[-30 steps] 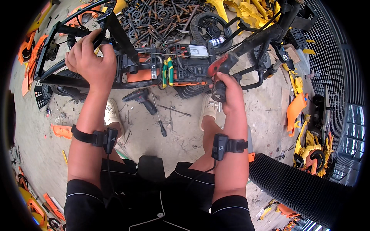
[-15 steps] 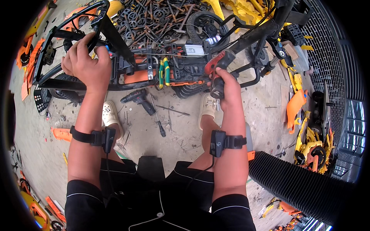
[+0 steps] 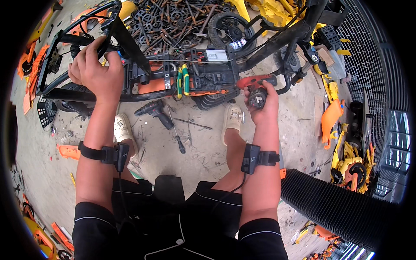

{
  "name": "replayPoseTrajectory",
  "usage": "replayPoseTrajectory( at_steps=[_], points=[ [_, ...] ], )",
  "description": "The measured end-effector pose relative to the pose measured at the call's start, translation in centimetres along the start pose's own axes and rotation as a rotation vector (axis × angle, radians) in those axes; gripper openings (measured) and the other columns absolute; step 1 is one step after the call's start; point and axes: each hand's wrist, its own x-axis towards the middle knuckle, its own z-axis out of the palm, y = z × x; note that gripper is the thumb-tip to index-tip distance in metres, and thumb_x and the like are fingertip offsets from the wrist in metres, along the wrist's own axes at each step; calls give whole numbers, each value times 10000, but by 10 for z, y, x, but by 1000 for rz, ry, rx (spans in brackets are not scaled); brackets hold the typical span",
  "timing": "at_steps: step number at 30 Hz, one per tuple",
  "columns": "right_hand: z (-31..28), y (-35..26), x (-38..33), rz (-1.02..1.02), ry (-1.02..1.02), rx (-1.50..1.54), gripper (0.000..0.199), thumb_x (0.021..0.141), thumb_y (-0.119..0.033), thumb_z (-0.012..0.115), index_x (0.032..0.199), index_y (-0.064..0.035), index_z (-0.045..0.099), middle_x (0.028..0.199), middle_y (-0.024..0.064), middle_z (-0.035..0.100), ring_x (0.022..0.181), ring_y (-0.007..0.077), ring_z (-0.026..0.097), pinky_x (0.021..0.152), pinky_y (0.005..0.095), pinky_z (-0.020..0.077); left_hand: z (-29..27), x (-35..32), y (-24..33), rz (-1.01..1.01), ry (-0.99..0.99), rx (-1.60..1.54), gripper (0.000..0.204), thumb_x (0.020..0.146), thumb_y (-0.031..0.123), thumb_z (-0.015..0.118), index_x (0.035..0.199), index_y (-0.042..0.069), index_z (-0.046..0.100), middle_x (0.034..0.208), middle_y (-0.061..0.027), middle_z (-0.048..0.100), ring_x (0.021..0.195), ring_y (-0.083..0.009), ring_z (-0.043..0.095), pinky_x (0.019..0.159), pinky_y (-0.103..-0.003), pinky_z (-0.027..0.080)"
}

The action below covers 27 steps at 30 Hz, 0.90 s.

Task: The person uses an impact driver to loosen components on a vehicle frame and then uses pliers to manipulate and organize various wires and electrical connectors.

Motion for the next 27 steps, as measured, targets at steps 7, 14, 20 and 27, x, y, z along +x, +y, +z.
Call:
replayPoseTrajectory(
  at_steps=[7, 14, 20, 27],
  points=[
    [-7, 3, 3, -21, 73, 33, 397, 922, -347, 632, 1201, -74, 559, 1008, 188, 702, 754, 230, 688, 687, 335, 509, 1, 0, 1, -2, -9, -1, 333, 724, 148, 641, 1028, 233, 747, 1039, 25, 642, 1092, -238, 526, 1122, -505, 247],
    [9, 8, -12, -66, 68, -45, 257, 931, -329, 660, 1082, -130, 597, 894, 80, 701, 732, 216, 690, 683, 348, 501, -1, 0, 0, 5, -10, -8, 337, 728, 152, 640, 1038, 230, 746, 1049, 19, 644, 1098, -241, 527, 1124, -503, 246],
    [13, 13, -13, -92, 6, -136, 285, 928, -304, 694, 1082, -76, 621, 873, 87, 696, 724, 208, 686, 669, 337, 537, -1, 0, 0, 0, -14, -14, 342, 726, 150, 639, 1042, 227, 744, 1055, 20, 649, 1101, -241, 529, 1131, -507, 241],
    [30, 29, -20, -194, -162, -349, 295, 941, -295, 688, 1063, -34, 623, 959, 113, 692, 744, 206, 686, 660, 335, 557, -3, 1, 1, -3, -17, -23, 337, 725, 156, 644, 1040, 224, 742, 1068, 29, 654, 1101, -239, 529, 1136, -507, 237]
  ],
)
